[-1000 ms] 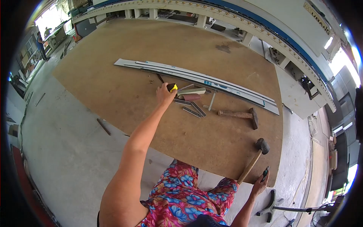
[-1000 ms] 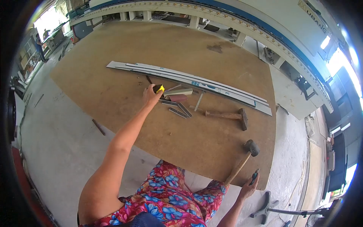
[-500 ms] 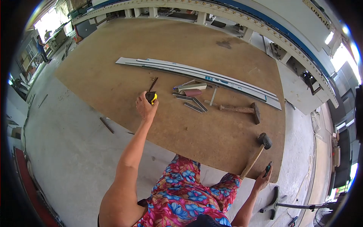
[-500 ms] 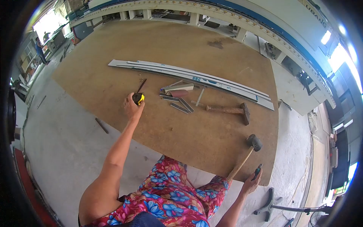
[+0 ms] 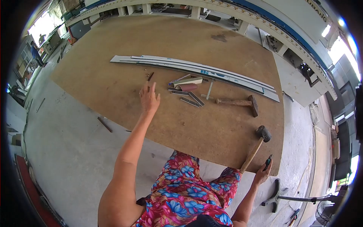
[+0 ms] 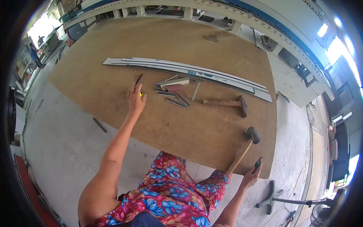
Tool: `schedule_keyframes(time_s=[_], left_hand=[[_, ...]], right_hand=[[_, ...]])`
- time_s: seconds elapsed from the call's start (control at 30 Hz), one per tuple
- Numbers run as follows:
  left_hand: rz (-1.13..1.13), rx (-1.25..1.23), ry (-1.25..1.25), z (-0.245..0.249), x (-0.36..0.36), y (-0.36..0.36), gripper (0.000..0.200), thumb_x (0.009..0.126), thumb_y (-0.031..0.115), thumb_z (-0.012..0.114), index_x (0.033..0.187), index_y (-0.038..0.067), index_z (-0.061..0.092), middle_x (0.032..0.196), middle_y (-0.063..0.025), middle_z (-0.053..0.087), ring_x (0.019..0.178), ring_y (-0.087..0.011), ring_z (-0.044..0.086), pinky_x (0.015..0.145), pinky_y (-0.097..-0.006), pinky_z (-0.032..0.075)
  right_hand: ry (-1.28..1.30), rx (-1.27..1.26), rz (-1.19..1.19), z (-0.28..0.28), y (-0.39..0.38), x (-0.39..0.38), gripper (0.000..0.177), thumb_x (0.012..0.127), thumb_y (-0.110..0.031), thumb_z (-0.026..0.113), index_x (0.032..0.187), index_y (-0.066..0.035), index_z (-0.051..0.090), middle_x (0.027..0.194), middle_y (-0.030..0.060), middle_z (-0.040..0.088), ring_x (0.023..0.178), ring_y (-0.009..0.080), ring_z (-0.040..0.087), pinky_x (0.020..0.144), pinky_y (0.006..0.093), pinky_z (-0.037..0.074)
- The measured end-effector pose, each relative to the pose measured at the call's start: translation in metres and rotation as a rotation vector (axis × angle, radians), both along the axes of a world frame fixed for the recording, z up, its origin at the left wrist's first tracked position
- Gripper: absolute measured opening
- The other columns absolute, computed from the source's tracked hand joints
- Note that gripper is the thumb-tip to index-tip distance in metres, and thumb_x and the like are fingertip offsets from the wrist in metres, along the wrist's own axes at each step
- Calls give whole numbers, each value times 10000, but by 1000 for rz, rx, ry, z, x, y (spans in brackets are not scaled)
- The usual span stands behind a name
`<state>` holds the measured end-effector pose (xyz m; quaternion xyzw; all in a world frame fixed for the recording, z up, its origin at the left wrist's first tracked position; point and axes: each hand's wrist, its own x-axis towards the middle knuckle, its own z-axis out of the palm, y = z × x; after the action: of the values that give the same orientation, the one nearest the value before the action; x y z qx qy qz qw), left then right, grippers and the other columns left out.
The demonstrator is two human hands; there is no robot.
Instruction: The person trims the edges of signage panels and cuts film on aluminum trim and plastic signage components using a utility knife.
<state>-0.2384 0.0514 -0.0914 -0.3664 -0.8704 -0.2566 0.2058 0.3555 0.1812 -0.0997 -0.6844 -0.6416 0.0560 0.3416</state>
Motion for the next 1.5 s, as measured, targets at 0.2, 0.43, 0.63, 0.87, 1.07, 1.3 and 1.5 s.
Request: schedule_keyframes(time_s=[0.2, 0.43, 0.63, 0.87, 1.07, 1.3, 1.5], left_hand=[[-350, 91, -149, -2, 15, 66, 701, 744, 189, 741, 1351, 106, 402, 1344, -215, 440, 1227, -409, 426, 1007, -488, 372], [-215, -52, -169, -5, 29, 117, 657, 724, 204, 765, 1292, 94, 455, 1249, -173, 495, 1160, -358, 477, 953, -483, 408], [-232, -125, -143, 4, 39, 116, 417, 739, 207, 757, 1103, 78, 600, 1124, -120, 531, 1112, -304, 503, 923, -458, 418], [-271, 29, -141, -6, 45, 111, 311, 772, 184, 727, 1038, 72, 613, 1054, -109, 544, 1054, -299, 528, 867, -436, 434], [-229, 176, -83, 3, 34, 97, 321, 772, 169, 714, 1051, 94, 574, 993, -105, 536, 983, -313, 531, 811, -429, 440], [-62, 217, -2, 5, -7, 82, 324, 765, 162, 718, 1048, 118, 567, 1000, -103, 527, 989, -323, 525, 798, -445, 446], [-138, 162, -6, 3, -20, 76, 327, 748, 156, 730, 1036, 126, 579, 984, -96, 534, 972, -317, 536, 803, -441, 448]], right_hand=[[23, -23, -16, 2, 0, -1, 447, 926, -155, 514, 1369, -128, 455, 1232, 202, 582, 1103, 370, 573, 914, 411, 442], [-22, 42, -19, -9, 3, 3, 466, 915, -149, 519, 1375, -151, 444, 1212, 179, 592, 1073, 354, 584, 875, 422, 456], [-1, 39, -27, -7, 1, 0, 472, 913, -143, 515, 1379, -155, 438, 1211, 181, 592, 1070, 357, 585, 870, 424, 459], [-37, 46, -40, -12, 2, 4, 476, 916, -145, 510, 1385, -165, 429, 1194, 182, 599, 1055, 366, 591, 862, 426, 463], [-18, 31, -44, -7, 0, 0, 475, 916, -145, 508, 1384, -164, 429, 1212, 184, 592, 1064, 369, 587, 864, 427, 463], [-18, 45, -48, -4, -1, -3, 473, 915, -141, 514, 1380, -158, 431, 1207, 189, 593, 1073, 373, 585, 871, 433, 460], [1, 28, -55, -5, 0, -3, 468, 919, -155, 516, 1379, -155, 432, 1221, 193, 585, 1084, 375, 576, 882, 433, 455]])
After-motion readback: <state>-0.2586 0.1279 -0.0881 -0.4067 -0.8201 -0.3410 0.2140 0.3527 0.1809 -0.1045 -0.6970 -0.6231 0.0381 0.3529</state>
